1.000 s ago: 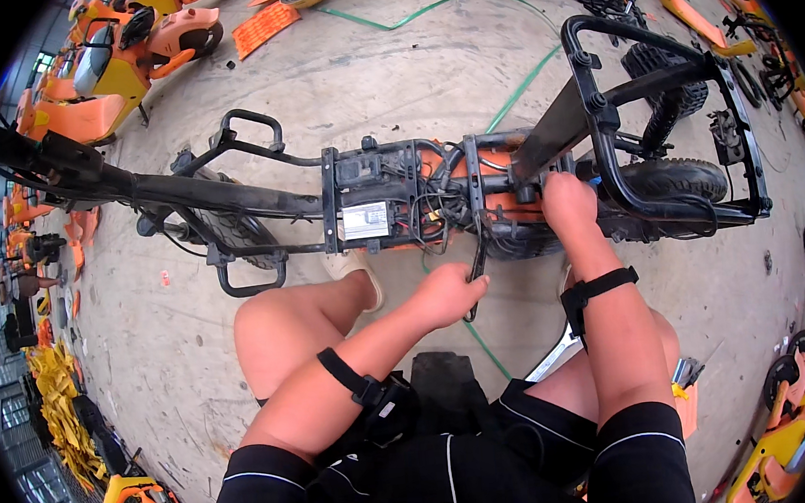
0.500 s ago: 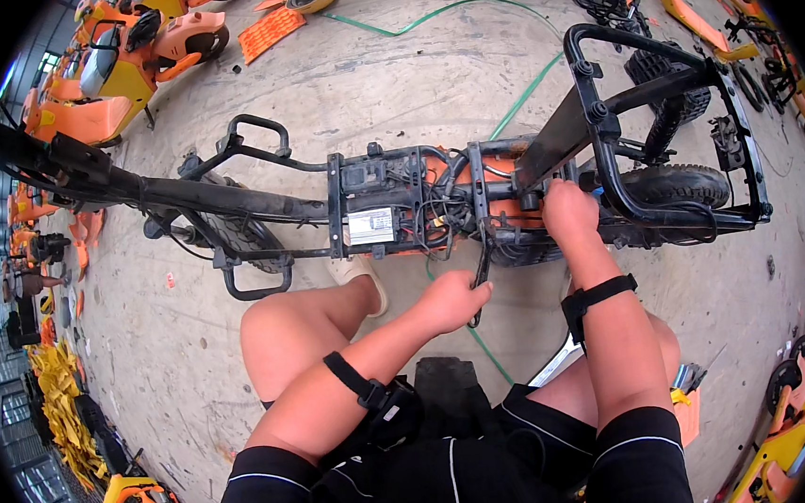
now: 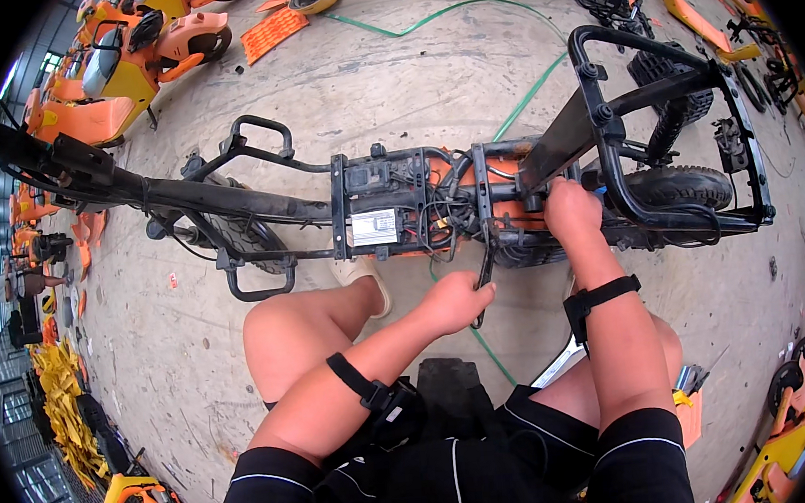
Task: The person works on the internal wiring and chassis of a dismantled scooter by hand, pulling cables and using a wrench to tighten or loosen bolts.
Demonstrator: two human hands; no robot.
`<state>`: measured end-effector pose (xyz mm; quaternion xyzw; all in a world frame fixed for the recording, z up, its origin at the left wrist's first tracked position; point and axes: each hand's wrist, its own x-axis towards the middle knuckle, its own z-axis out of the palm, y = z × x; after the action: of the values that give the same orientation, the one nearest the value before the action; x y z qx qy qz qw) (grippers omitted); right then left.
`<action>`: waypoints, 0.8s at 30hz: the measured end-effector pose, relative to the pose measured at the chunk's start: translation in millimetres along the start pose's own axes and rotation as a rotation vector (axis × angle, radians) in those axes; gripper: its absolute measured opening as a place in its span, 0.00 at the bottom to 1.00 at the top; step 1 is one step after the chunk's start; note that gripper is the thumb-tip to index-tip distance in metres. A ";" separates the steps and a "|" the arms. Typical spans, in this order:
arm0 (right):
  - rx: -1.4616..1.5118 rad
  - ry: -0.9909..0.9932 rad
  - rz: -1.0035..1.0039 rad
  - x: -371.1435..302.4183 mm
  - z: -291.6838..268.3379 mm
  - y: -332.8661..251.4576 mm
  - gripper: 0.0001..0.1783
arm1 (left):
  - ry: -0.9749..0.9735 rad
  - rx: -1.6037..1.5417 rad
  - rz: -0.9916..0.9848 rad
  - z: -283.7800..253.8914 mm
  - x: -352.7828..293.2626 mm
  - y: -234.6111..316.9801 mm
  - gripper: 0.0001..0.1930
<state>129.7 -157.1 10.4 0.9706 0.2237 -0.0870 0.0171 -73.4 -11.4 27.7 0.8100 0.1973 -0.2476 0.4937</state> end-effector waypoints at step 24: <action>-0.004 -0.150 0.118 0.2 -12.0 -4.7 0.12 | -0.051 -0.066 -0.039 -3.5 -4.1 5.0 0.24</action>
<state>129.8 -152.0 22.3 0.9729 0.1641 -0.1576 0.0408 -73.1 -10.8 35.0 0.7826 0.2087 -0.2711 0.5201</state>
